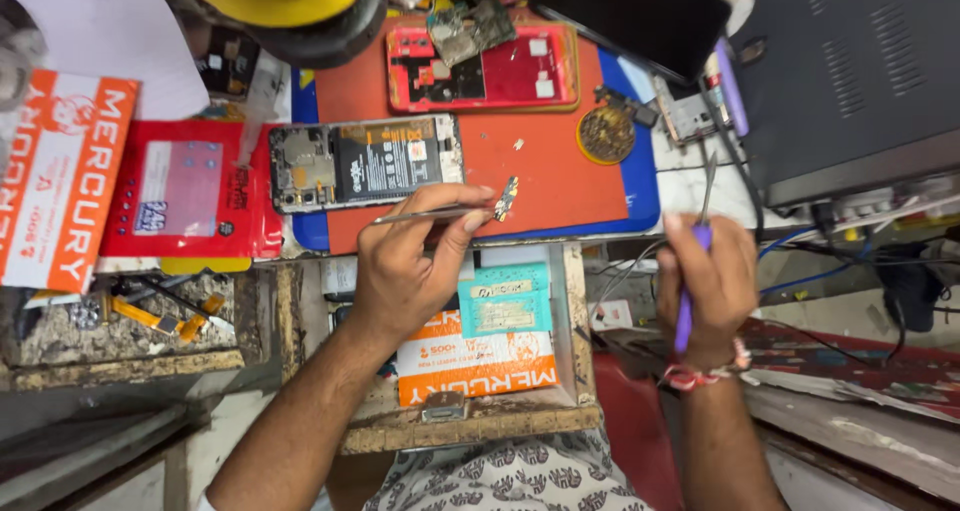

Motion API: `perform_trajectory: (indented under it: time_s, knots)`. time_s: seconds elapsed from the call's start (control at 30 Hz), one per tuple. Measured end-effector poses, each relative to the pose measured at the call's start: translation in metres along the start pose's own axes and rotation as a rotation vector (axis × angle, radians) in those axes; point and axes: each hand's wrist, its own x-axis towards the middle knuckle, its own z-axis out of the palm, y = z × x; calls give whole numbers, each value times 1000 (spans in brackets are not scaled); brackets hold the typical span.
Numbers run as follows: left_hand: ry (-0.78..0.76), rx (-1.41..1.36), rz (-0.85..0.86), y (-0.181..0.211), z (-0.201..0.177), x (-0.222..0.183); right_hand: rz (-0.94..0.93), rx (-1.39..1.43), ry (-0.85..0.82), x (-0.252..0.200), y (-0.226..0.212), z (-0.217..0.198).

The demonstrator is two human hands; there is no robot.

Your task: The person holds a small circuit board component and applies a soldering iron to a specific point while holding it in place with tweezers.

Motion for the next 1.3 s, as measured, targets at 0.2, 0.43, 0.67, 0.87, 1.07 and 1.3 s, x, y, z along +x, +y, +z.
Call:
perform_trajectory:
  time_s: [0.2, 0.43, 0.67, 0.87, 1.07, 1.3]
  knots:
    - [7, 58, 47, 1, 1, -2, 40, -312, -105, 39, 17, -7]
    - [-6, 18, 54, -2, 1, -4, 134, -283, -201, 49, 11, -5]
    - [37, -3, 96, 1, 0, -7, 154, -269, -236, 36, 9, -17]
    - [68, -2, 90, 2, -2, -8, 18, -351, -140, -3, -8, -30]
    - [66, 0, 133, 9, 0, -13, -152, -355, -197, -16, 12, -30]
    - [-53, -389, -65, 30, 20, -31, -412, -158, -110, -42, -18, -44]
